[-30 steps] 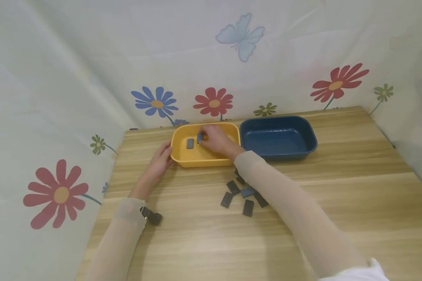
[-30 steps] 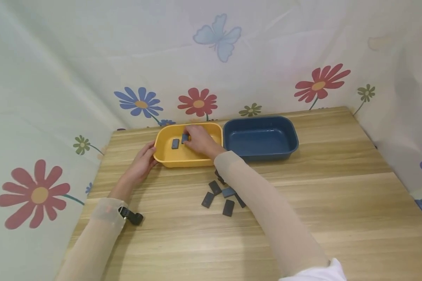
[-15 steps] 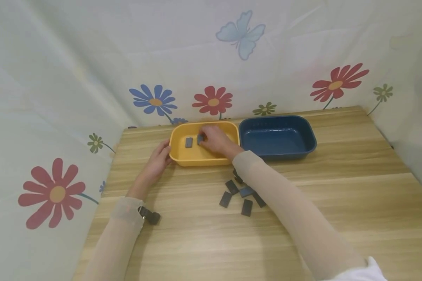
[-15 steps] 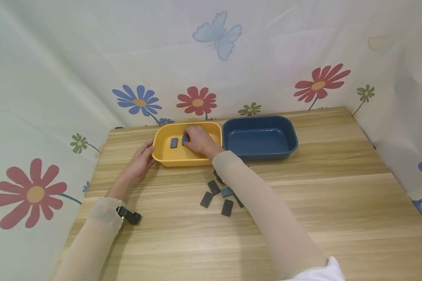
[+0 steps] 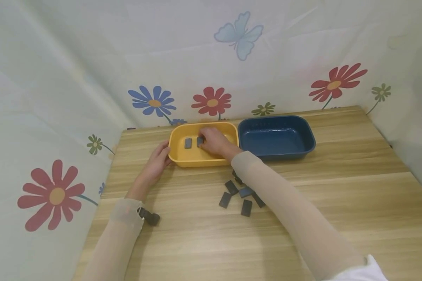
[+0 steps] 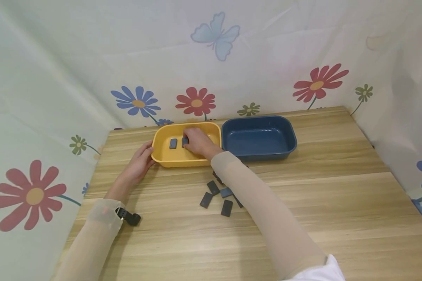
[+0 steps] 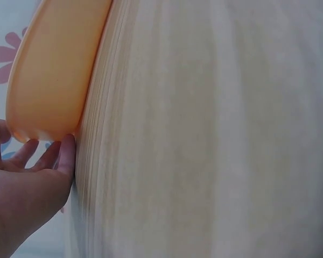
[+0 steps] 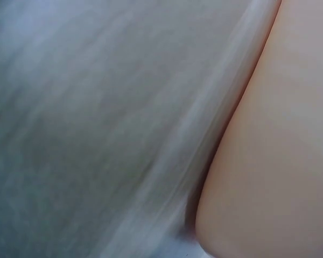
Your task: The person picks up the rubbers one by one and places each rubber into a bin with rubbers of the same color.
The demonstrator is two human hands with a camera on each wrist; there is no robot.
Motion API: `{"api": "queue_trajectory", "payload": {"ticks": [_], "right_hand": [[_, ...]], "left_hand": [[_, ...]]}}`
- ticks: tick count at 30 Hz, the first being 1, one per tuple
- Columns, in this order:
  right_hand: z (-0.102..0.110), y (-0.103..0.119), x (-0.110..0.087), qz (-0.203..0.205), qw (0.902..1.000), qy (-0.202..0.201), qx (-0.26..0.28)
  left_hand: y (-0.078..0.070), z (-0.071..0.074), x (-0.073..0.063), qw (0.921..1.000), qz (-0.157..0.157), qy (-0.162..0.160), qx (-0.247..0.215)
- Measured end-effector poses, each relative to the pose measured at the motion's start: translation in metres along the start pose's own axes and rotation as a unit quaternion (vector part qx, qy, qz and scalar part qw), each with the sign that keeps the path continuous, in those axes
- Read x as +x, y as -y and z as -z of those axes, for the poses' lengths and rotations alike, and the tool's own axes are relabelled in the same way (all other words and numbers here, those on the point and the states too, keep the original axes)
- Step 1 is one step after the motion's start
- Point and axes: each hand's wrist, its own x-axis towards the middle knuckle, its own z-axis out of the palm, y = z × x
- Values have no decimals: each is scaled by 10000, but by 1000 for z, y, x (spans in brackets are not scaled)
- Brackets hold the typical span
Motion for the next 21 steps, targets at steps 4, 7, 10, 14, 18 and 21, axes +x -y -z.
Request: {"api": "queue_trajectory", "payload": {"ticks": [4,7,10,14,18,21], "right_hand": [[-1,-1,0,-13,10000,16,-49],[0,0,0,-87,9999,44,-38],[1,1,-1,-151,9999,85,-6],[2,2,-2,-203,9997,114,62],[2,3,-2,-249,9996,112,50],[2,3,-2,-301,9994,138,78]], "left_hand": [[5,2,3,9999,-2,-38,114],[5,3,3,9999,-2,-43,135],[5,3,3,9999,-8,-36,116],[5,4,1,9999,51,-54,136],[4,4,2,9998,147,-53,141],[1,3,2,9997,200,-132,14]]}}
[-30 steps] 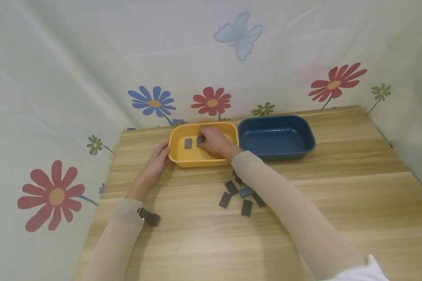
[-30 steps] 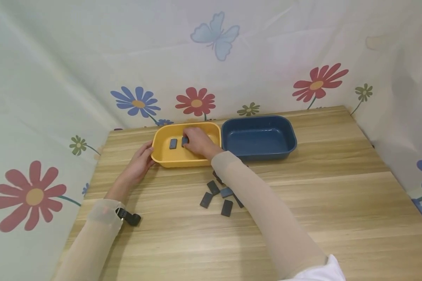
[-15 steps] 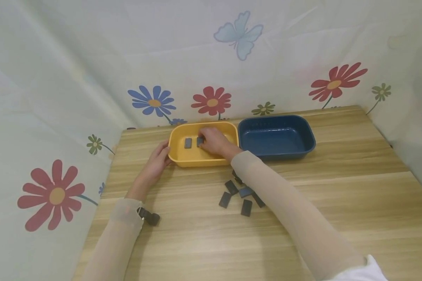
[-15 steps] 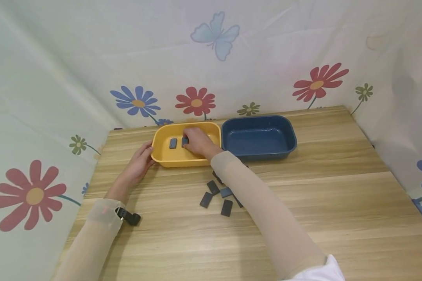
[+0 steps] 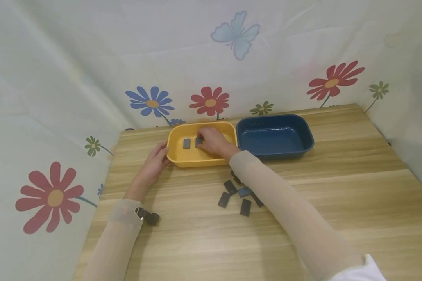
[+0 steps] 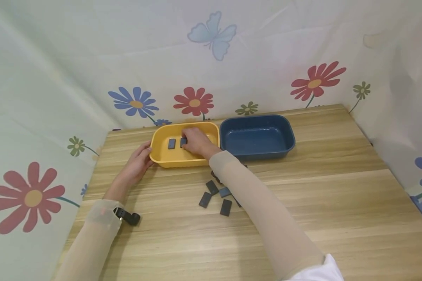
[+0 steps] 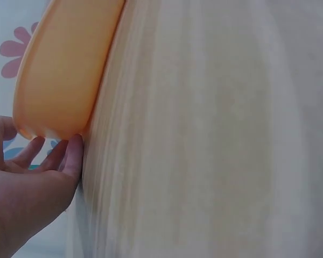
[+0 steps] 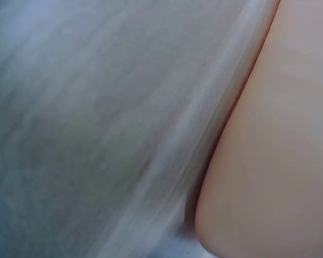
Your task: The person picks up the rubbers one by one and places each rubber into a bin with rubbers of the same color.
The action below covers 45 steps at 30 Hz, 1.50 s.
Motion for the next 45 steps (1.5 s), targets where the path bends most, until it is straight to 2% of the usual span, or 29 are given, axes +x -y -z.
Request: {"api": "queue_trajectory", "payload": {"ticks": [5,14,21,28,34,37,45], "right_hand": [[0,0,3,-35,9999,64,116],[0,-1,1,-117,9998,101,90],[0,-1,1,-177,9997,130,85],[0,-2,2,-173,9997,138,103],[1,-2,3,-188,9997,148,-1],[2,-1,2,-204,9997,143,7],[0,-2,2,-43,9997,205,-97]], "left_hand": [[-5,0,2,9996,79,-175,-208],[-16,-3,10,9985,311,-246,-382],[-26,-7,6,9970,587,-212,-463],[-16,3,8,9979,569,-81,-310],[-5,9,15,9967,581,-15,-567],[-1,11,16,9967,492,21,-640],[5,16,16,9984,291,113,-475]]}}
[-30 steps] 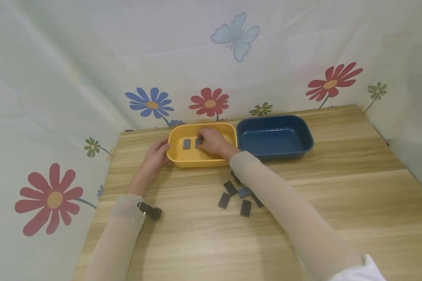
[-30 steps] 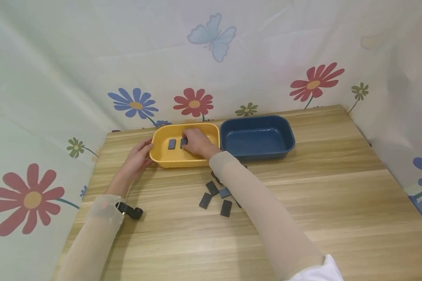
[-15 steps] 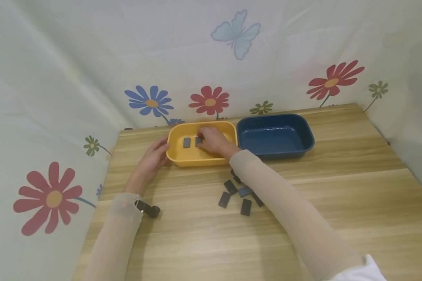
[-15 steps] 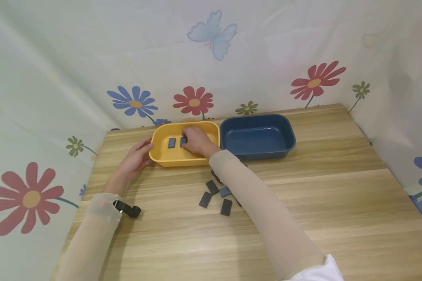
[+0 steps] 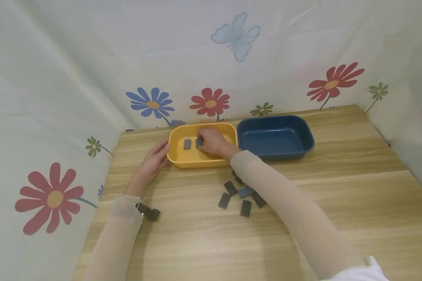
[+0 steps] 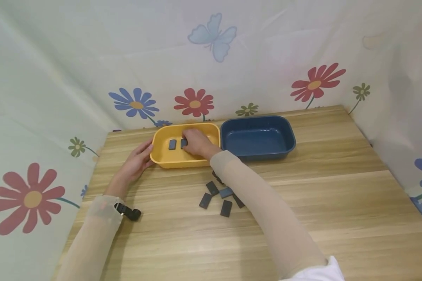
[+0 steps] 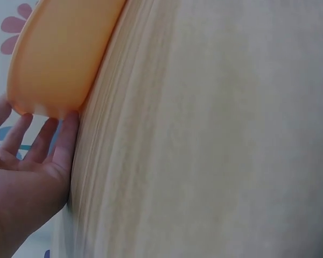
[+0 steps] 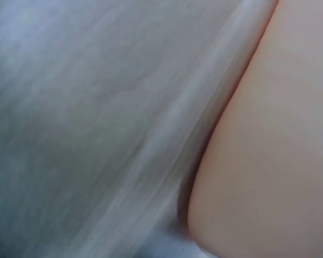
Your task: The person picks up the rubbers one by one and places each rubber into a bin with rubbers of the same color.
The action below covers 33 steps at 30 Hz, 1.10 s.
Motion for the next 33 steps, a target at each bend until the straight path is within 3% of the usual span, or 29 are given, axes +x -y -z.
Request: {"api": "queue_trajectory", "payload": {"ticks": [8,16,21,26,33], "right_hand": [[6,-2,-2,158,9999,34,-9],[25,5,-15,418,9976,549,32],[58,19,-35,640,9950,728,230],[94,27,-61,1125,9911,590,407],[118,23,-105,1253,9902,348,512]], "left_hand": [[2,-1,1,9999,-83,72,-2],[3,1,0,9998,63,36,-190],[2,2,-1,9998,68,57,-156],[0,2,-3,9997,111,61,-221],[3,4,-2,9994,93,168,-295]]}}
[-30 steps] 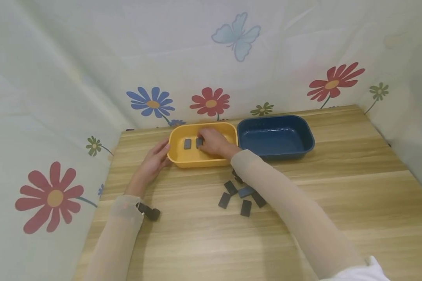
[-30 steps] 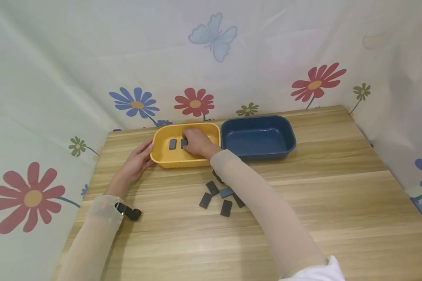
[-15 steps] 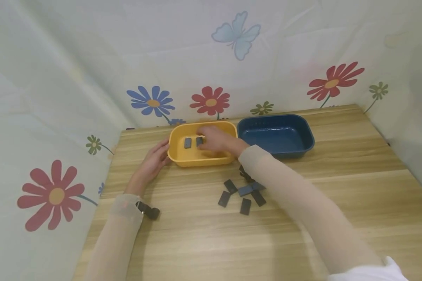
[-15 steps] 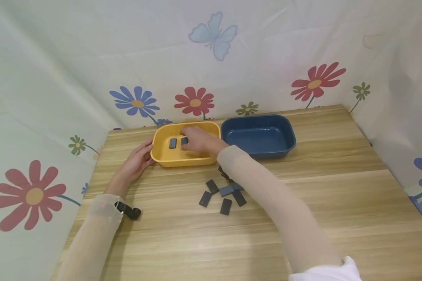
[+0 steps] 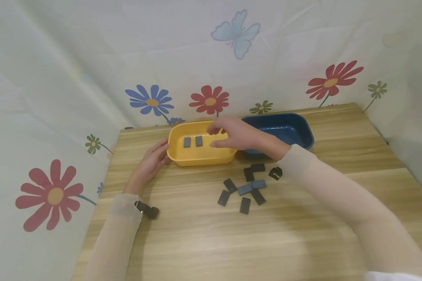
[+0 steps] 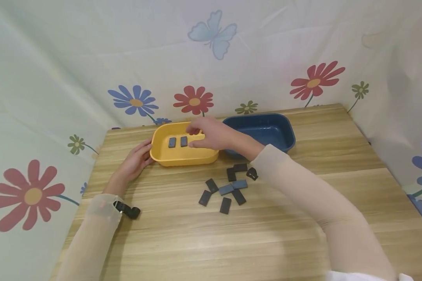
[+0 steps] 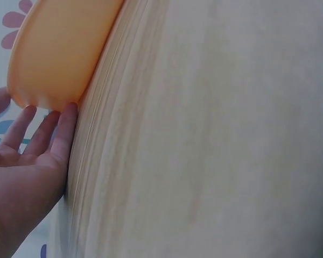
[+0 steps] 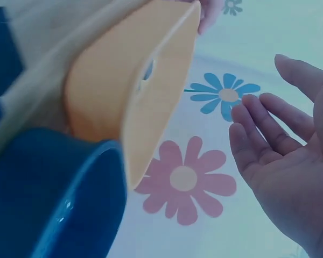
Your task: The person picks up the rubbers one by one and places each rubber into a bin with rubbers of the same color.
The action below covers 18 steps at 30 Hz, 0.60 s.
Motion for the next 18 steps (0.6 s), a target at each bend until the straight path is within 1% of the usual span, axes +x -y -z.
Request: {"api": "queue_trajectory", "payload": {"ticks": [5,8,11,15,18], "right_hand": [[1,-2,-38,229,9996,-114,77],[-2,-7,-59,449,9985,-269,138],[-8,-12,-78,576,9973,-413,197],[-16,-20,-102,556,9973,-421,232],[-24,-27,-115,411,9980,-339,334]], "left_hand": [[0,0,2,10000,-18,26,-21],[1,0,3,10000,-31,27,-42],[2,0,4,10000,-59,52,7],[3,0,4,10000,-51,59,43],[3,1,4,10000,-56,41,-24]]}}
